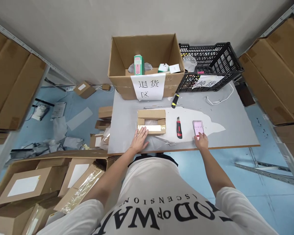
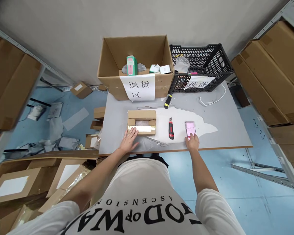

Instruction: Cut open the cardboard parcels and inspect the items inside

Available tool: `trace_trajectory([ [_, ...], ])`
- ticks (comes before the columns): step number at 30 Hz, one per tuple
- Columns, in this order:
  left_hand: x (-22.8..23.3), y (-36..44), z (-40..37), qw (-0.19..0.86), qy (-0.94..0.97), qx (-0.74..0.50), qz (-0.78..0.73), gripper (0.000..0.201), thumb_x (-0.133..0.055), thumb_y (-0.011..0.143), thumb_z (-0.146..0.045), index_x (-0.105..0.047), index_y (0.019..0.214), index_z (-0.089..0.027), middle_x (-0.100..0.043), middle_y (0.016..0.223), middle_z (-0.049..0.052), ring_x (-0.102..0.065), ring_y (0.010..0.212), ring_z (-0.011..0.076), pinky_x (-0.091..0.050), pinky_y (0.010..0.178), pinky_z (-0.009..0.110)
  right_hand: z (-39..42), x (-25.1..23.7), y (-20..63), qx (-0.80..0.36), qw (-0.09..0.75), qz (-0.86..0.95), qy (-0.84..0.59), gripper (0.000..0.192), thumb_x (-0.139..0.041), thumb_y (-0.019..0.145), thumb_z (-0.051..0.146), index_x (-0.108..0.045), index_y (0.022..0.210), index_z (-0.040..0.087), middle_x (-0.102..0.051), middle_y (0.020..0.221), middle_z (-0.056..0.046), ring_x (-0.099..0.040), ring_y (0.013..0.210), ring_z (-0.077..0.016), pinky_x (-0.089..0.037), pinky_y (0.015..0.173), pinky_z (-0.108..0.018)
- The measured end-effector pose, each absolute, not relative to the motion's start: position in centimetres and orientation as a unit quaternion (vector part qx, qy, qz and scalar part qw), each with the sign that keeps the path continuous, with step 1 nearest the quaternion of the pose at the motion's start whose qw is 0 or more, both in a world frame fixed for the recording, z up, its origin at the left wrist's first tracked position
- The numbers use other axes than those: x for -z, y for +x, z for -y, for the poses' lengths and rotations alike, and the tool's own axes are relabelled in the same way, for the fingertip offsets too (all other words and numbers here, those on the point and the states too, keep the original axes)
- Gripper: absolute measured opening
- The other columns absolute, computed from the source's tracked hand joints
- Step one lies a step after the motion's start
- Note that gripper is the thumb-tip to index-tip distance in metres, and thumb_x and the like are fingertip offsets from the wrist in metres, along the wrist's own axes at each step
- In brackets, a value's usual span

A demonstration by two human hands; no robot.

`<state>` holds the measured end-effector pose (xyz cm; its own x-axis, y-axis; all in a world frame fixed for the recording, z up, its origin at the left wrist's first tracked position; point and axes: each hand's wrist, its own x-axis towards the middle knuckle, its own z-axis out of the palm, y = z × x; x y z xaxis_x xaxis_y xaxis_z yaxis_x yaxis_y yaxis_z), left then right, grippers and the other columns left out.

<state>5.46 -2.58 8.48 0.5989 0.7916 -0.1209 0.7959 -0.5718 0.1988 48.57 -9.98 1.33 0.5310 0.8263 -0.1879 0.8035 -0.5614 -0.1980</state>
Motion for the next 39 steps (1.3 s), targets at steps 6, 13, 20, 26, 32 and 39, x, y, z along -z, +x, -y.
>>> trace_trajectory([
  [6,-8.5,5.6,2.6,0.12,0.884,0.009,-0.452,0.072,-0.048,0.084,-0.036,-0.02,0.146,-0.013,-0.019,0.153,0.013,-0.01,0.142,0.0273,-0.008,0.113,0.051,10.2,-0.4,49.2,-0.147,-0.019,0.442,-0.885,0.062,-0.041,0.083,0.049,-0.042,0.135,0.016,-0.021,0.149,-0.016,-0.019,0.137,-0.032,-0.021,0.108,-0.046],
  [13,-8.5,5.6,2.7,0.123,0.881,0.008,-0.456,0.072,-0.049,0.084,-0.036,-0.02,0.146,-0.013,-0.019,0.152,0.013,-0.01,0.142,0.0269,-0.008,0.114,0.05,8.4,0.0,49.6,-0.178,-0.047,0.43,-0.884,0.063,-0.04,0.081,0.055,-0.04,0.135,0.022,-0.012,0.152,-0.014,-0.012,0.139,-0.0317,-0.02,0.106,-0.049],
  [20,-8.5,5.6,2.7,0.134,0.879,0.007,-0.457,0.071,-0.049,0.085,-0.035,-0.019,0.146,-0.013,-0.018,0.153,0.013,-0.009,0.142,0.0264,-0.006,0.113,0.05,7.4,0.1,49.8,-0.176,-0.009,0.444,-0.879,0.068,-0.041,0.08,0.058,-0.039,0.136,0.02,-0.009,0.153,-0.014,-0.011,0.139,-0.0336,-0.02,0.107,-0.051],
  [26,-8.5,5.5,2.6,0.145,0.878,-0.003,-0.456,0.072,-0.05,0.084,-0.034,-0.019,0.146,-0.013,-0.019,0.152,0.014,-0.01,0.142,0.0269,-0.007,0.113,0.05,7.7,-0.6,49.6,-0.113,0.109,0.458,-0.875,0.066,-0.041,0.081,0.055,-0.041,0.132,0.013,-0.023,0.147,-0.02,-0.024,0.133,-0.0361,-0.027,0.104,-0.052],
  [32,-8.3,5.3,2.7,0.153,0.879,-0.034,-0.45,0.067,-0.048,0.085,-0.032,-0.023,0.144,-0.013,-0.021,0.152,0.016,-0.011,0.142,0.028,-0.011,0.113,0.051,4.4,-4.4,46.3,-0.033,0.271,0.533,-0.801,0.067,-0.037,0.085,0.053,-0.034,0.135,0.009,-0.026,0.144,-0.023,-0.024,0.133,-0.0338,-0.026,0.104,-0.053],
  [39,-8.2,3.8,1.1,0.17,0.839,-0.107,-0.507,0.076,-0.054,0.083,-0.036,-0.017,0.145,-0.014,-0.019,0.152,0.017,-0.012,0.141,0.0286,-0.02,0.112,0.05,-0.7,-11.0,36.6,-0.146,0.22,0.778,-0.571,0.06,-0.046,0.085,0.048,-0.038,0.134,0.014,-0.049,0.131,-0.017,-0.042,0.121,-0.0283,-0.033,0.102,-0.046],
])
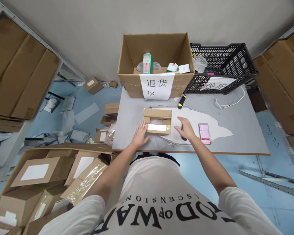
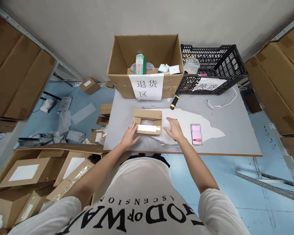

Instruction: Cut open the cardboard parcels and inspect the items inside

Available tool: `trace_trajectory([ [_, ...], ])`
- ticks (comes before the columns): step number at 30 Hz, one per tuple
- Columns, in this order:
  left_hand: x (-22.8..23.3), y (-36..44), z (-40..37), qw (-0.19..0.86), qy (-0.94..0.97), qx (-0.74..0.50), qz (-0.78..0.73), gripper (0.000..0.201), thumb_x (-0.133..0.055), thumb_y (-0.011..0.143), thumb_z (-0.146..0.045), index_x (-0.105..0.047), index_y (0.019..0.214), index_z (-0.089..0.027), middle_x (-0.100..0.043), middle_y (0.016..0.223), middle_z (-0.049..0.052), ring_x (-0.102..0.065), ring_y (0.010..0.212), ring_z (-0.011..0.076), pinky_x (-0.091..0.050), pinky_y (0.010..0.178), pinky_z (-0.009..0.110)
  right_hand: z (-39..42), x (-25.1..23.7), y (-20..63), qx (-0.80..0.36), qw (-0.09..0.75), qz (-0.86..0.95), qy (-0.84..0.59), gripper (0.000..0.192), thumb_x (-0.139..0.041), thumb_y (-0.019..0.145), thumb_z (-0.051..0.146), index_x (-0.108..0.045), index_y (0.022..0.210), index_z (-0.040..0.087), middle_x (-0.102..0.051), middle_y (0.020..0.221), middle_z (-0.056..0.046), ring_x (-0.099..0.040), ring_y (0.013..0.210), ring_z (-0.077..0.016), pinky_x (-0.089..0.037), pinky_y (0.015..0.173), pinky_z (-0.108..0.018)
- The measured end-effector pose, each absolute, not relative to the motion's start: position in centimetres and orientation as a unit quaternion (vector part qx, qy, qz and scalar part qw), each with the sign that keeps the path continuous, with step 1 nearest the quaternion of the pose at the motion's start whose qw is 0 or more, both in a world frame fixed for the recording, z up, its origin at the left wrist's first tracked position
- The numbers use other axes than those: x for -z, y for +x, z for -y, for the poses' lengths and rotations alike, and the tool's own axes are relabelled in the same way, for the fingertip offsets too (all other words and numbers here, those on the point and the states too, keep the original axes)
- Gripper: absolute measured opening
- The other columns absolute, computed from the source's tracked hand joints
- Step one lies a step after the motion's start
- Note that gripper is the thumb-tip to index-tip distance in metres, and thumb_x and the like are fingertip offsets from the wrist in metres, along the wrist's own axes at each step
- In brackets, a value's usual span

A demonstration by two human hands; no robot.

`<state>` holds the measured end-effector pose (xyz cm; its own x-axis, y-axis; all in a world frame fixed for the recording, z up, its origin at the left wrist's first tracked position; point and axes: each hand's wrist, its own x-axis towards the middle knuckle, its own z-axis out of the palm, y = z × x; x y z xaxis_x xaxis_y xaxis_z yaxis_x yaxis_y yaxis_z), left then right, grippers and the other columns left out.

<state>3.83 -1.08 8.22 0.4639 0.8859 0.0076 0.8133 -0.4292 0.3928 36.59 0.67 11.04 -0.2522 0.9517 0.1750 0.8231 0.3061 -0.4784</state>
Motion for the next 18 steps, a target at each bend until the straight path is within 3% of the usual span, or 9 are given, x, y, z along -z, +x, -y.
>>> trace_trajectory([
  [4,-8.3,2.2,-1.2,0.196,0.821,-0.103,-0.527,0.092,-0.066,0.074,-0.039,-0.014,0.146,-0.014,-0.016,0.152,0.019,-0.013,0.141,0.0315,-0.023,0.11,0.051,-1.4,-12.4,32.0,-0.177,0.085,0.846,-0.496,0.068,-0.058,0.078,0.052,-0.043,0.132,0.015,-0.045,0.136,-0.016,-0.037,0.125,-0.0316,-0.025,0.106,-0.05],
  [7,-8.1,1.2,-2.8,0.227,0.832,-0.083,-0.499,0.093,-0.071,0.07,-0.037,-0.019,0.144,-0.015,-0.018,0.151,0.02,-0.015,0.14,0.0324,-0.025,0.109,0.05,-1.4,-12.1,30.1,-0.17,0.018,0.851,-0.496,0.066,-0.063,0.075,0.045,-0.044,0.13,0.015,-0.042,0.137,-0.017,-0.032,0.128,-0.0338,-0.018,0.107,-0.056],
  [13,-7.5,0.4,-4.2,0.27,0.832,-0.077,-0.478,0.091,-0.074,0.068,-0.035,-0.025,0.143,-0.017,-0.023,0.15,0.017,-0.024,0.138,0.0261,-0.03,0.109,0.039,-1.3,-11.3,29.0,-0.182,0.018,0.83,-0.527,0.049,-0.066,0.075,0.031,-0.05,0.118,0.015,-0.045,0.132,-0.016,-0.035,0.126,-0.0303,-0.019,0.106,-0.056],
  [18,-7.4,0.4,-4.4,0.291,0.814,-0.07,-0.498,0.092,-0.073,0.067,-0.039,-0.026,0.143,-0.018,-0.028,0.149,0.014,-0.034,0.134,0.0242,-0.036,0.106,0.037,-0.6,-12.0,28.4,-0.164,0.014,0.823,-0.543,0.026,-0.057,0.081,0.021,-0.053,0.106,0.016,-0.06,0.109,-0.012,-0.048,0.111,-0.0262,-0.018,0.108,-0.053],
])
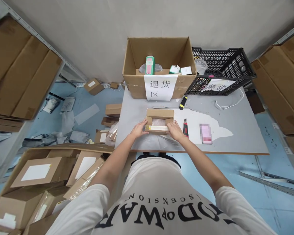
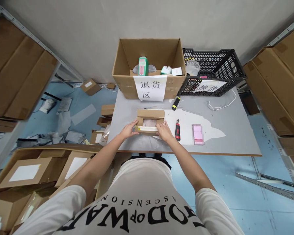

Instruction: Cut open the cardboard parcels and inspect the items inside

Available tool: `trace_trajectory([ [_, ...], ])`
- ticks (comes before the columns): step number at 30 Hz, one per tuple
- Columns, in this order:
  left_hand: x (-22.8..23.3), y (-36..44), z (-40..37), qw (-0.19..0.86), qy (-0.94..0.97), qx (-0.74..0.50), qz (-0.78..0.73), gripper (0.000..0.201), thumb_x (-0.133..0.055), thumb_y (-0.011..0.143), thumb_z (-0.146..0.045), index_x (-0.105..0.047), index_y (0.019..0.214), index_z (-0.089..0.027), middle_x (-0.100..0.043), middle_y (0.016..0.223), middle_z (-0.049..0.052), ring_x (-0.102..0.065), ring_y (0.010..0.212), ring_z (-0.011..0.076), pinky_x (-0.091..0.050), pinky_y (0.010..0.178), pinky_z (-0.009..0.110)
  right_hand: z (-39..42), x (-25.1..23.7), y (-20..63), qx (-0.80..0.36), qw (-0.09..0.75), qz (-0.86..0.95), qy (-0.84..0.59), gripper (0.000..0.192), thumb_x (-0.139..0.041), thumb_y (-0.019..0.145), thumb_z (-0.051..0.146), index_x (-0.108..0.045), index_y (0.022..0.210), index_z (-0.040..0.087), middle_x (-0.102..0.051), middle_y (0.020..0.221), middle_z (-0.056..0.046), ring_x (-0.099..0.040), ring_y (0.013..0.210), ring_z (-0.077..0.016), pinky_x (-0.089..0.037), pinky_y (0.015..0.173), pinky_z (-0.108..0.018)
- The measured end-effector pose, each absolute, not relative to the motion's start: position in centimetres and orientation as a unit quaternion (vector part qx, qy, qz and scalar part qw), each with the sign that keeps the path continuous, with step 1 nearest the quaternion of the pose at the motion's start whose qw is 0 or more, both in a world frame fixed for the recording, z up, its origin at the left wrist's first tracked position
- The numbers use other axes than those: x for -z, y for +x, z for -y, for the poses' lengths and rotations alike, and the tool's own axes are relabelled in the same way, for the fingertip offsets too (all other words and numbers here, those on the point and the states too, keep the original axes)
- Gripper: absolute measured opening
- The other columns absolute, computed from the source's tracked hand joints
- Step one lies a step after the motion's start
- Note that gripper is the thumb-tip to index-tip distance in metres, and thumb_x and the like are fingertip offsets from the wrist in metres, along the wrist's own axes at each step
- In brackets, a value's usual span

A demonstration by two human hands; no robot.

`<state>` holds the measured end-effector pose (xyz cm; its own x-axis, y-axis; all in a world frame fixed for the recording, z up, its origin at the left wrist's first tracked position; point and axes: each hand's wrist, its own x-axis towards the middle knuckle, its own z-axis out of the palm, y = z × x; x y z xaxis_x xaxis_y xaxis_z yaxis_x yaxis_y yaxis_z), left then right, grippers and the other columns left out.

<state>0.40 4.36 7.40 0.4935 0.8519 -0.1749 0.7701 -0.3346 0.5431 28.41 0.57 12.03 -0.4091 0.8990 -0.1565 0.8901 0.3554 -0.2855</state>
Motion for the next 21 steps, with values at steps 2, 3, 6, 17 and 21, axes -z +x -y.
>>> trace_trajectory([
  [2,-7.5,0.5,-4.4,0.289,0.81,-0.068,-0.506,0.09,-0.073,0.068,-0.039,-0.027,0.143,-0.018,-0.031,0.148,0.013,-0.035,0.133,0.0241,-0.036,0.106,0.036,0.4,-12.1,28.3,-0.15,0.001,0.829,-0.539,0.022,-0.047,0.085,0.013,-0.056,0.104,0.018,-0.063,0.103,-0.01,-0.052,0.106,-0.0245,-0.016,0.11,-0.051],
  [3,-7.5,0.6,-4.4,0.287,0.809,-0.067,-0.508,0.088,-0.072,0.069,-0.037,-0.028,0.143,-0.018,-0.031,0.148,0.013,-0.037,0.133,0.0238,-0.037,0.106,0.035,1.1,-12.0,28.3,-0.144,-0.002,0.834,-0.532,0.027,-0.041,0.086,0.01,-0.057,0.106,0.019,-0.063,0.106,-0.01,-0.052,0.107,-0.0236,-0.016,0.11,-0.05],
  [6,-7.7,0.7,-4.4,0.282,0.813,-0.077,-0.504,0.081,-0.068,0.072,-0.031,-0.03,0.142,-0.014,-0.03,0.148,0.013,-0.038,0.132,0.0222,-0.037,0.105,0.03,3.6,-10.8,28.6,-0.132,0.005,0.853,-0.505,0.045,-0.033,0.085,0.003,-0.052,0.123,0.018,-0.056,0.128,-0.011,-0.047,0.12,-0.0221,-0.019,0.111,-0.047],
  [17,-9.8,0.2,-4.3,0.279,0.834,-0.037,-0.475,0.08,-0.05,0.067,-0.009,-0.027,0.144,-0.011,-0.028,0.149,0.01,-0.029,0.137,0.0212,-0.032,0.11,0.031,6.4,-10.1,28.5,-0.156,0.071,0.814,-0.554,0.044,-0.031,0.093,0.026,-0.046,0.133,0.015,-0.049,0.137,-0.012,-0.042,0.129,-0.0228,-0.017,0.111,-0.049],
  [21,-10.7,1.8,-4.1,0.257,0.802,-0.055,-0.536,0.062,-0.049,0.077,-0.024,-0.038,0.138,-0.013,-0.036,0.146,0.011,-0.035,0.134,0.0241,-0.035,0.108,0.034,3.3,-12.7,28.3,-0.192,0.096,0.733,-0.646,0.042,-0.029,0.094,0.031,-0.05,0.128,0.018,-0.06,0.124,-0.01,-0.056,0.111,-0.0228,-0.039,0.098,-0.04],
])
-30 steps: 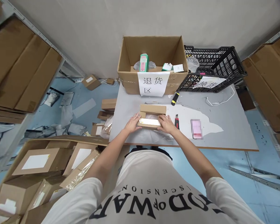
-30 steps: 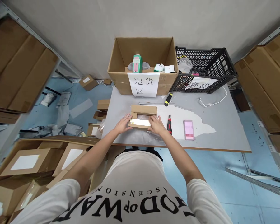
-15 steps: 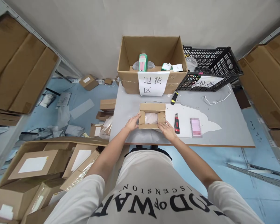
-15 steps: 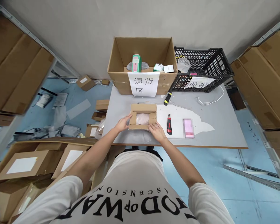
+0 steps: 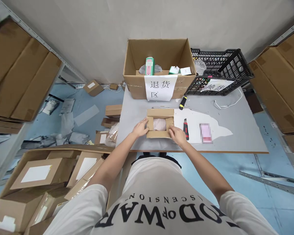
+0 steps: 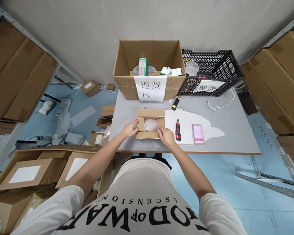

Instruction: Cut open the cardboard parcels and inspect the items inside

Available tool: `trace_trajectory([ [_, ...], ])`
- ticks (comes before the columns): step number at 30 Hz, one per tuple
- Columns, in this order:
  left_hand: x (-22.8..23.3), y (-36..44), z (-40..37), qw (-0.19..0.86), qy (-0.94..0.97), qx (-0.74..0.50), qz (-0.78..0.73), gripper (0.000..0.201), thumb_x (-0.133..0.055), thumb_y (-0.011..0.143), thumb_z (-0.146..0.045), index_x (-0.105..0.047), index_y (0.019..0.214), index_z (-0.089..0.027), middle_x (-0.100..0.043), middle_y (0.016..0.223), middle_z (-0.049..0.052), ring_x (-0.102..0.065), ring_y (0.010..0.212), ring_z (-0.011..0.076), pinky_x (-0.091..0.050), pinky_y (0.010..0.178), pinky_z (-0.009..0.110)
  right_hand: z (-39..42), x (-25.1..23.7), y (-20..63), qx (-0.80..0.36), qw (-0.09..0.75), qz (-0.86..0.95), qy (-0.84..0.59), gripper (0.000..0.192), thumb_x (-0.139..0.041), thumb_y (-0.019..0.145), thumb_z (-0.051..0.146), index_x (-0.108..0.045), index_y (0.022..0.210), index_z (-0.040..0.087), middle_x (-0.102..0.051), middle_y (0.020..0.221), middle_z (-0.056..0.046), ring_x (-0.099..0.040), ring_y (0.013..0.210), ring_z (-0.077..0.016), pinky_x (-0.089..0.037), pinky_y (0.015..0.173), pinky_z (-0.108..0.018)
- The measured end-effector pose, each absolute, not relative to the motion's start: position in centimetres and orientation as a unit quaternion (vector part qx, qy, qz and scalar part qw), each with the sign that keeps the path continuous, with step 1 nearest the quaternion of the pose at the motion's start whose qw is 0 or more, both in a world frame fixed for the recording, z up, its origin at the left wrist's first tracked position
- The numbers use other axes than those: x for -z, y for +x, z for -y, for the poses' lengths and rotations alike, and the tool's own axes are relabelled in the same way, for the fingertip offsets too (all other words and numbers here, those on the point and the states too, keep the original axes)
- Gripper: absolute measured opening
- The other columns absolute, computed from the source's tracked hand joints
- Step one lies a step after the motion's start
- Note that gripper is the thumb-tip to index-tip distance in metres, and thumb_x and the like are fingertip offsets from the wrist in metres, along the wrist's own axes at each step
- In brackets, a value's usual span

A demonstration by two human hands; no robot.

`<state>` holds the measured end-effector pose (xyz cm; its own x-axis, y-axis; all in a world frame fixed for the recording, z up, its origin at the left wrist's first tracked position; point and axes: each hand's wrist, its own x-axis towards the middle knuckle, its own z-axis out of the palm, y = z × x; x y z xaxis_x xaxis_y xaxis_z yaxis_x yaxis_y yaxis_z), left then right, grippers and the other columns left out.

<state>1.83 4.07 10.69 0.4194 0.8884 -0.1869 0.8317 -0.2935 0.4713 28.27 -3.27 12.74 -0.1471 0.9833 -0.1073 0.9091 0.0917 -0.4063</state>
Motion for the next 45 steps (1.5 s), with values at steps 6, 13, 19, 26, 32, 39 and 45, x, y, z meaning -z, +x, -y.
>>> trace_trajectory([
  [6,-11.2,5.8,-4.4,0.249,0.687,-0.028,-0.682,0.103,-0.069,0.064,-0.048,-0.015,0.144,-0.011,-0.035,0.143,0.023,-0.052,0.117,0.0353,-0.046,0.091,0.042,-0.9,-14.1,26.7,-0.176,0.019,0.66,-0.73,0.047,-0.059,0.079,0.035,-0.05,0.122,0.017,-0.043,0.134,-0.018,-0.046,0.116,-0.0339,-0.045,0.087,-0.045],
  [13,-10.2,8.9,-4.9,0.254,0.631,0.015,-0.733,0.129,-0.078,0.053,-0.04,0.004,0.144,-0.001,-0.045,0.13,0.031,-0.055,0.111,0.0392,-0.047,0.086,0.044,-2.4,-12.5,23.1,-0.156,-0.093,0.591,-0.786,0.063,-0.07,0.071,0.034,-0.041,0.123,0.014,-0.031,0.133,-0.025,-0.053,0.109,-0.035,-0.05,0.078,-0.046],
  [19,-9.9,9.1,-4.3,0.249,0.637,-0.038,-0.729,0.107,-0.062,0.067,-0.04,-0.001,0.145,-0.001,-0.043,0.131,0.031,-0.058,0.107,0.0384,-0.047,0.085,0.044,-3.5,-12.5,22.9,-0.151,-0.113,0.59,-0.785,0.047,-0.054,0.082,0.024,-0.038,0.123,0.01,-0.035,0.127,-0.027,-0.062,0.099,-0.0311,-0.051,0.072,-0.044],
  [26,-11.8,8.1,-4.6,0.244,0.639,-0.053,-0.728,0.06,-0.042,0.083,-0.035,-0.036,0.137,-0.008,-0.055,0.124,0.022,-0.057,0.109,0.0355,-0.044,0.088,0.045,-3.4,-12.9,23.9,-0.156,-0.038,0.591,-0.791,0.037,-0.045,0.085,0.031,-0.043,0.115,0.011,-0.051,0.111,-0.021,-0.061,0.097,-0.0311,-0.045,0.08,-0.044],
  [32,-12.4,4.7,-4.9,0.27,0.663,-0.069,-0.694,0.037,-0.033,0.091,-0.029,-0.055,0.119,-0.02,-0.069,0.102,0.009,-0.063,0.1,0.0256,-0.048,0.083,0.035,-2.9,-12.6,26.8,-0.196,0.052,0.574,-0.794,0.029,-0.036,0.087,0.027,-0.05,0.11,0.015,-0.06,0.104,-0.014,-0.06,0.093,-0.0279,-0.043,0.08,-0.04],
  [39,-11.3,1.6,-3.0,0.135,0.751,-0.128,-0.634,0.049,-0.039,0.088,-0.019,-0.039,0.137,-0.02,-0.031,0.149,0.009,-0.026,0.138,0.0237,-0.03,0.108,0.042,-1.4,-9.7,32.9,-0.249,0.172,0.579,-0.757,0.031,-0.036,0.086,0.03,-0.057,0.104,0.016,-0.066,0.097,-0.011,-0.06,0.086,-0.0229,-0.045,0.078,-0.033],
  [45,-10.0,2.2,-2.1,0.215,0.785,-0.062,-0.577,0.06,-0.036,0.091,-0.04,-0.024,0.144,-0.014,-0.031,0.148,0.016,-0.025,0.139,0.0252,-0.016,0.112,0.049,0.9,-7.4,33.8,-0.171,0.176,0.574,-0.781,0.068,-0.046,0.084,0.034,-0.021,0.145,0.015,-0.04,0.138,-0.018,-0.052,0.113,-0.0268,-0.046,0.085,-0.039],
])
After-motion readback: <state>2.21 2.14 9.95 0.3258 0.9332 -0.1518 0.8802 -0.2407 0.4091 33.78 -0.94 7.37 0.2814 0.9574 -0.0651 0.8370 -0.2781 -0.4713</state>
